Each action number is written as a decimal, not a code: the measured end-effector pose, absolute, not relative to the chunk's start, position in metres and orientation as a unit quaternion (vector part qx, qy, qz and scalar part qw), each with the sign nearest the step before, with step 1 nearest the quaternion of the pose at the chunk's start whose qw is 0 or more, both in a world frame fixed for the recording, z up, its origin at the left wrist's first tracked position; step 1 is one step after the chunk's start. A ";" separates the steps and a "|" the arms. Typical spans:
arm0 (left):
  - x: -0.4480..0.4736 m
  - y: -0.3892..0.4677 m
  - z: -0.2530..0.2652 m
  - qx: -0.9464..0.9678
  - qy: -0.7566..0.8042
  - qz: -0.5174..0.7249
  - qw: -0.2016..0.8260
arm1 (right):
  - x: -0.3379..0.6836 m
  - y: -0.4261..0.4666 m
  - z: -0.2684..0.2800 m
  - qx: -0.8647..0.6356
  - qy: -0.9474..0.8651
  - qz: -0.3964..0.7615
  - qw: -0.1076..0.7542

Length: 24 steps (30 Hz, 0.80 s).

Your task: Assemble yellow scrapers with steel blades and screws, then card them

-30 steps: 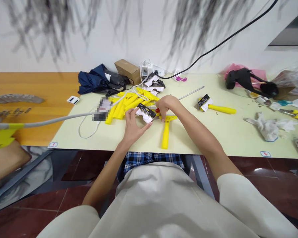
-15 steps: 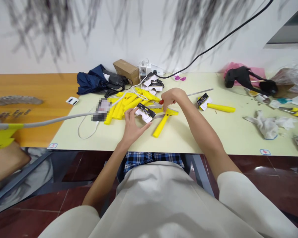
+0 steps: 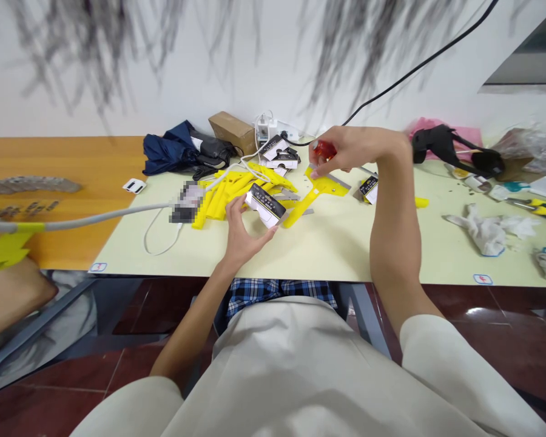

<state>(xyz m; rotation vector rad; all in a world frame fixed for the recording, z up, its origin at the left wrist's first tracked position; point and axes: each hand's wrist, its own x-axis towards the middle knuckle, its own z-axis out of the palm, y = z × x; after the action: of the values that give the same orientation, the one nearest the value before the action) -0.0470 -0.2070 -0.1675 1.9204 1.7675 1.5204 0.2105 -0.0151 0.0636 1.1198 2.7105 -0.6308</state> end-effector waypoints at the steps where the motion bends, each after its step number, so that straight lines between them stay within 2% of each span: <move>1: -0.047 -0.207 -0.168 0.636 0.582 0.503 0.057 | 0.215 -0.021 0.070 0.385 0.899 -0.203 0.052; 5: -0.049 -0.207 -0.171 0.651 0.556 0.516 0.040 | 0.234 -0.047 0.091 0.414 0.886 -0.194 -0.076; 8: -0.051 -0.205 -0.174 0.662 0.528 0.532 0.019 | 0.247 -0.065 0.101 0.369 0.886 -0.193 -0.201; 10: -0.051 -0.205 -0.174 0.665 0.526 0.530 0.006 | 0.254 -0.072 0.105 0.349 0.886 -0.184 -0.244; 16: -0.050 -0.207 -0.174 0.673 0.510 0.536 -0.006 | 0.252 -0.070 0.103 0.330 0.890 -0.185 -0.254; 24: -0.051 -0.206 -0.179 0.673 0.496 0.549 0.001 | 0.227 -0.059 0.091 0.302 0.894 -0.266 -0.197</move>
<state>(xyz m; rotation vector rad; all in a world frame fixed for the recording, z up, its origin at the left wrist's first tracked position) -0.0507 -0.2064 -0.1790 2.1124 1.5570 1.7218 0.2268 -0.0587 0.0914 1.0896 3.2260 -0.9617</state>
